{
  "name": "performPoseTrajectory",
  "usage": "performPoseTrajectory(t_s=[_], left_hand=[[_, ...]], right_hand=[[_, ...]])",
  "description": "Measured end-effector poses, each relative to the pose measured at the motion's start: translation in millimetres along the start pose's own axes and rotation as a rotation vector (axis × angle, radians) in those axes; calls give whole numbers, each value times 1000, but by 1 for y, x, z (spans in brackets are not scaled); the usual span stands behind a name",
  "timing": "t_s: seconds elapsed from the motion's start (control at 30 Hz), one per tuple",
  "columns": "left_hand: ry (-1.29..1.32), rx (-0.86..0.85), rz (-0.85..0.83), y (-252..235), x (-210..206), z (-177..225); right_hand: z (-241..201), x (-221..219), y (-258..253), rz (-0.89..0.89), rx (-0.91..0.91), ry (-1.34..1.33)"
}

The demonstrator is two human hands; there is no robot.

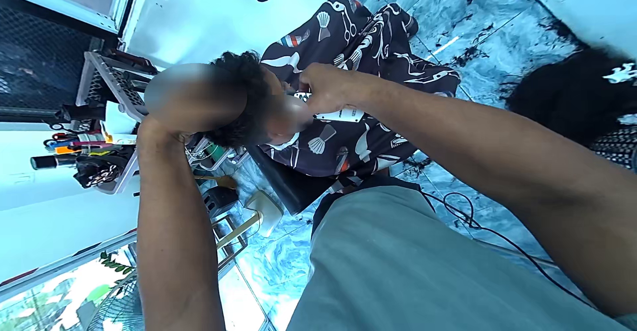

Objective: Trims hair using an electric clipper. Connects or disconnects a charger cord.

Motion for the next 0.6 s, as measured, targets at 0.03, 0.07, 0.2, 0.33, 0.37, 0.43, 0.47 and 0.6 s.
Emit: performPoseTrajectory(t_s=[0.03,0.07,0.2,0.33,0.37,0.43,0.47,0.6], left_hand=[[0,-3,2,0,0,0],[1,-6,1,0,1,0],[-5,-5,1,0,-1,1],[-12,-3,3,0,0,1],[-12,-2,3,0,0,1],[-15,-2,3,0,1,-1],[-14,-3,1,0,1,-1],[-21,2,3,-1,3,-2]], right_hand=[[2,0,0,-5,-6,-28],[2,1,0,-1,4,-104],[-7,3,2,27,70,-134],[1,-4,0,6,0,195],[1,-4,-1,16,5,193],[-1,-2,-2,61,62,122],[-3,-1,-2,77,88,101],[-3,-8,1,63,18,237]])
Point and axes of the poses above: each hand's wrist, its own y-axis away from the middle knuckle, its own x-axis out of the back of the hand, z = x × y, the point moved 6 cm from there along -y, towards the middle knuckle, and after that the axes turned 14 degrees about -z, right-handed, at the moved point
